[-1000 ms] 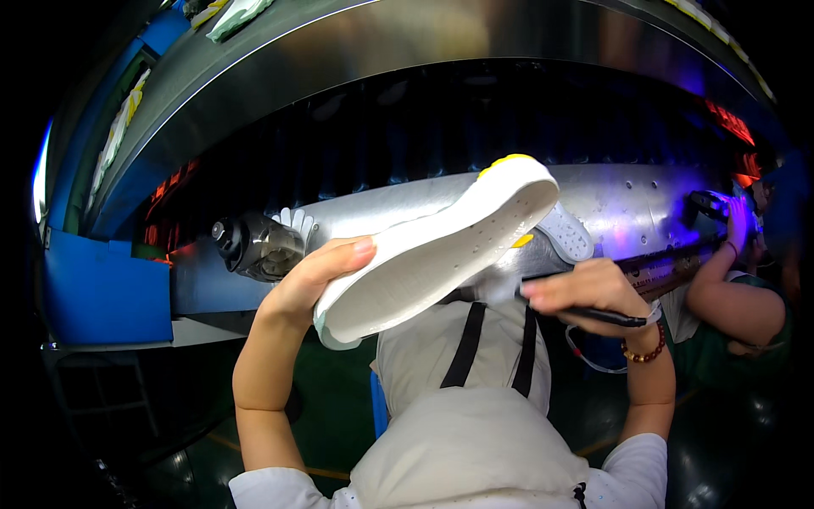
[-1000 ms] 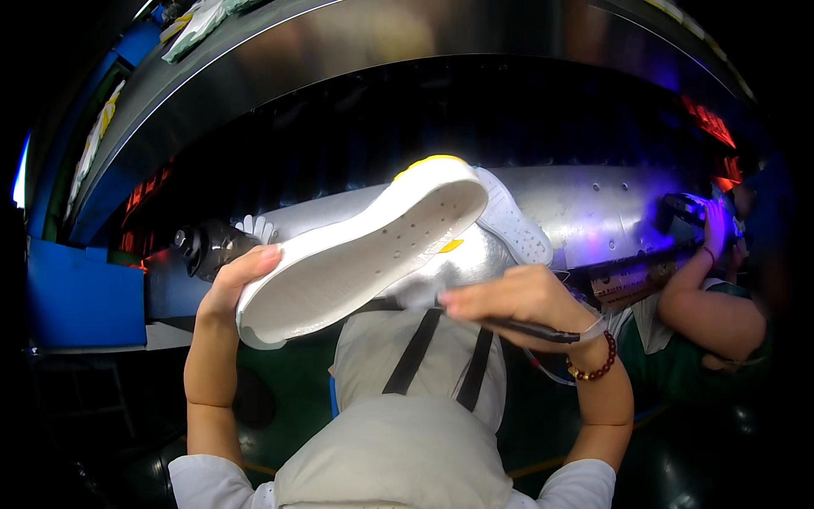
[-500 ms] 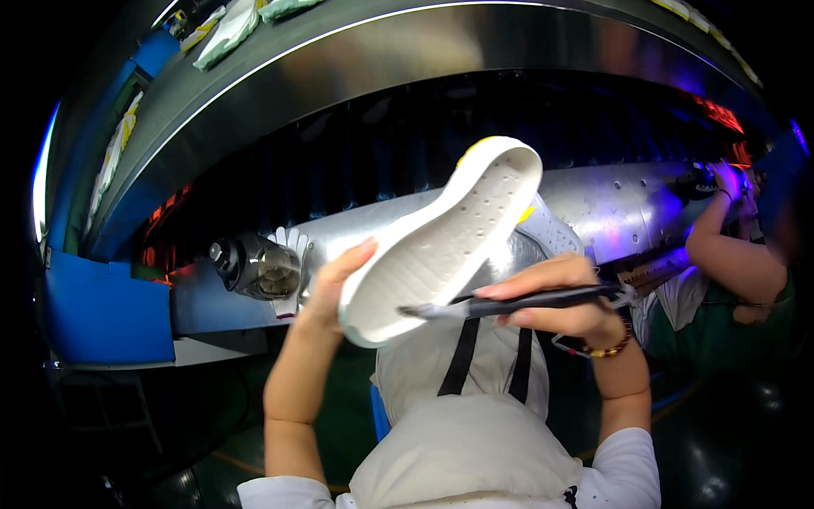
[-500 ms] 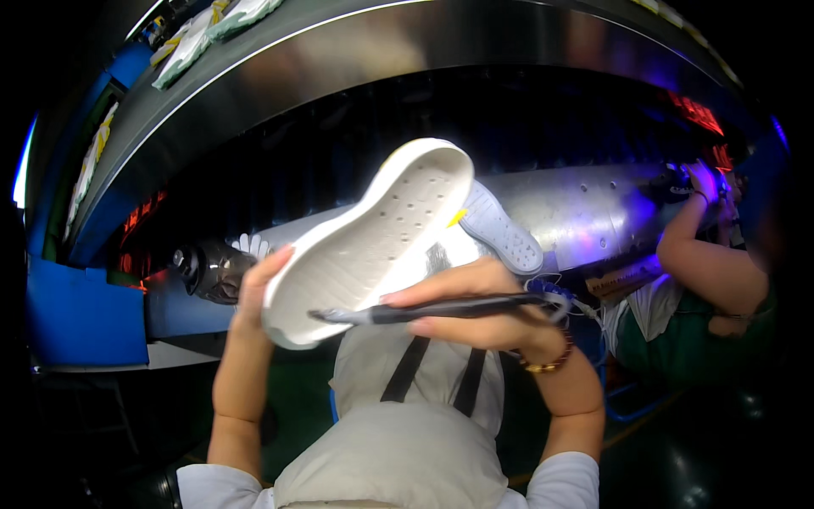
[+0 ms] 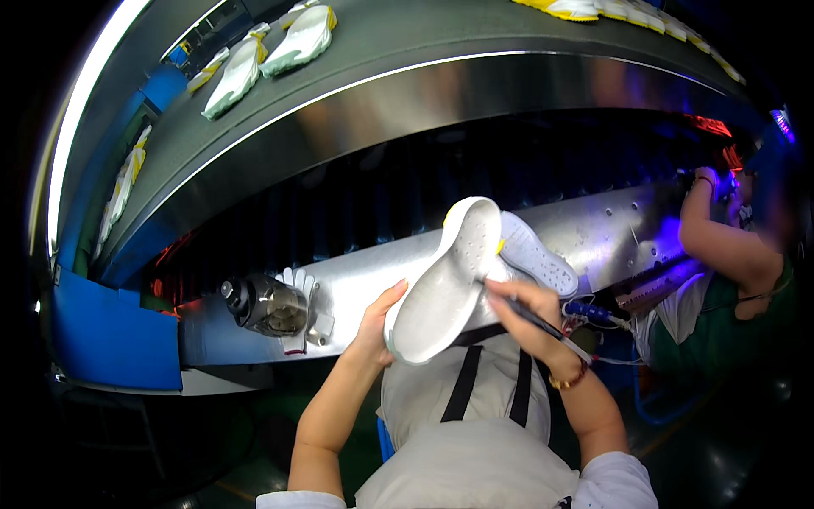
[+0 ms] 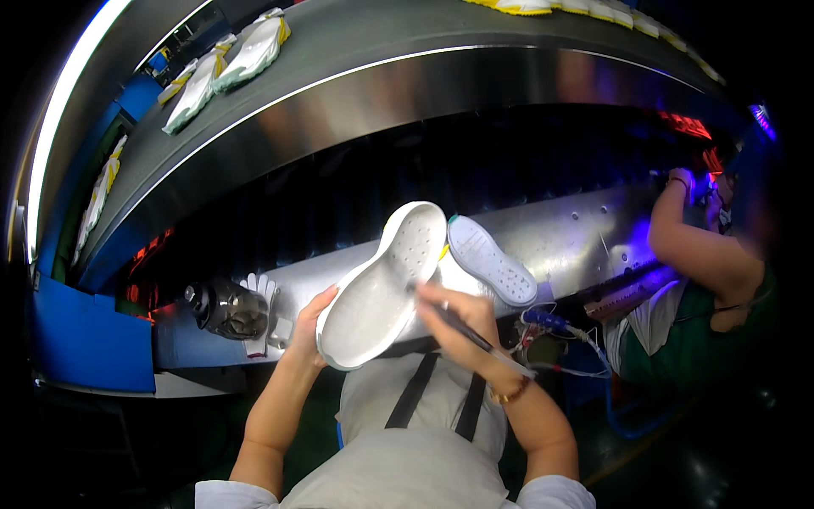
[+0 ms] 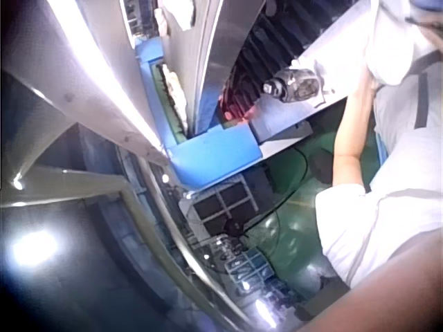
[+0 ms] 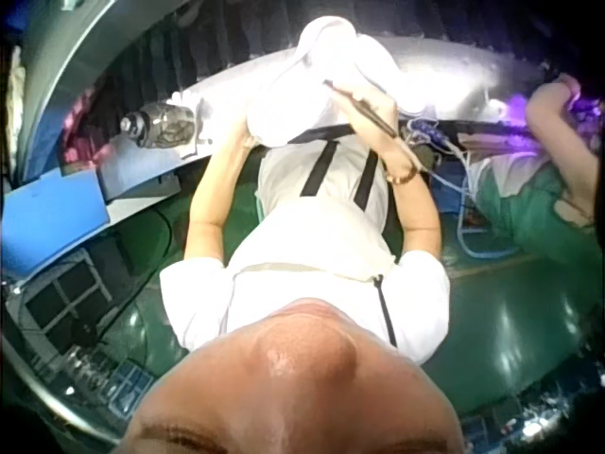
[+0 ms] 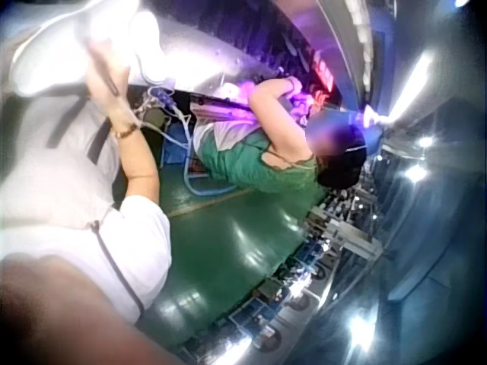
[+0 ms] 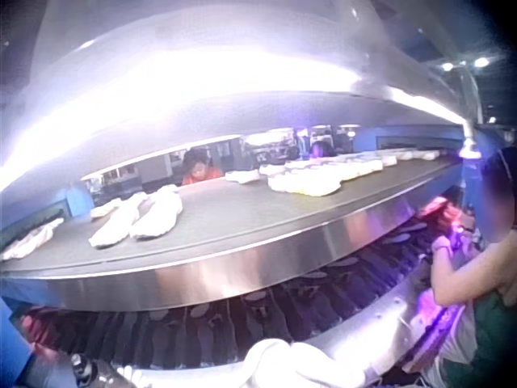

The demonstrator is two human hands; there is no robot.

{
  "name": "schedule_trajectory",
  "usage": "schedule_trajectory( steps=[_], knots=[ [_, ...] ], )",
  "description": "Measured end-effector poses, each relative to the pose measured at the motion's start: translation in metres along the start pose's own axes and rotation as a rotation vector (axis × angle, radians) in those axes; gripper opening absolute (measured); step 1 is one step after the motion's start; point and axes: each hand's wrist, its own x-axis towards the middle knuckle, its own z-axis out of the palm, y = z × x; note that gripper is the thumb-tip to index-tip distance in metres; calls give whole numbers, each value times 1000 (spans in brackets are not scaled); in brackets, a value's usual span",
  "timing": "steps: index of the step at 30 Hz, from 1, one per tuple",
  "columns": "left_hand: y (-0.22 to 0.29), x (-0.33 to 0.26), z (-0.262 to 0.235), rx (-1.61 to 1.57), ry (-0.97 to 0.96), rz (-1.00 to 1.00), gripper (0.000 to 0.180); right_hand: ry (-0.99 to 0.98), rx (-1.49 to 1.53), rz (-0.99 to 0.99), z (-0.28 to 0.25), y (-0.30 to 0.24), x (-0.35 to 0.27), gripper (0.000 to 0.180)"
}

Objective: The person repeatedly picks up white slippers from a conveyor belt, uses a brush to scrub the soles and tops, and places them back on the belt. The process is repeated for multiple slippers in a factory setting.

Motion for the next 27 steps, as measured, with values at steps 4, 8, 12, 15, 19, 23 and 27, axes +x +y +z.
schedule_trajectory(
  steps=[4,8,12,15,19,23,27],
  knots=[
    [40,-14,7,372,-97,106,47,-249,542,248,-33,-15,-24,15],
    [91,4,62,295,-236,598,41,149,552,310,-55,8,-41,15],
    [151,88,135,379,-159,987,46,500,588,256,-67,23,-57,11],
    [178,148,143,-279,-303,542,60,685,702,176,-89,11,-60,16],
    [197,181,134,172,-419,578,36,704,662,163,-124,20,-76,22],
    [128,154,203,684,158,747,18,782,655,231,-135,23,-82,19],
    [134,186,201,1555,-83,854,28,817,681,240,-134,29,-81,18]
  ],
)
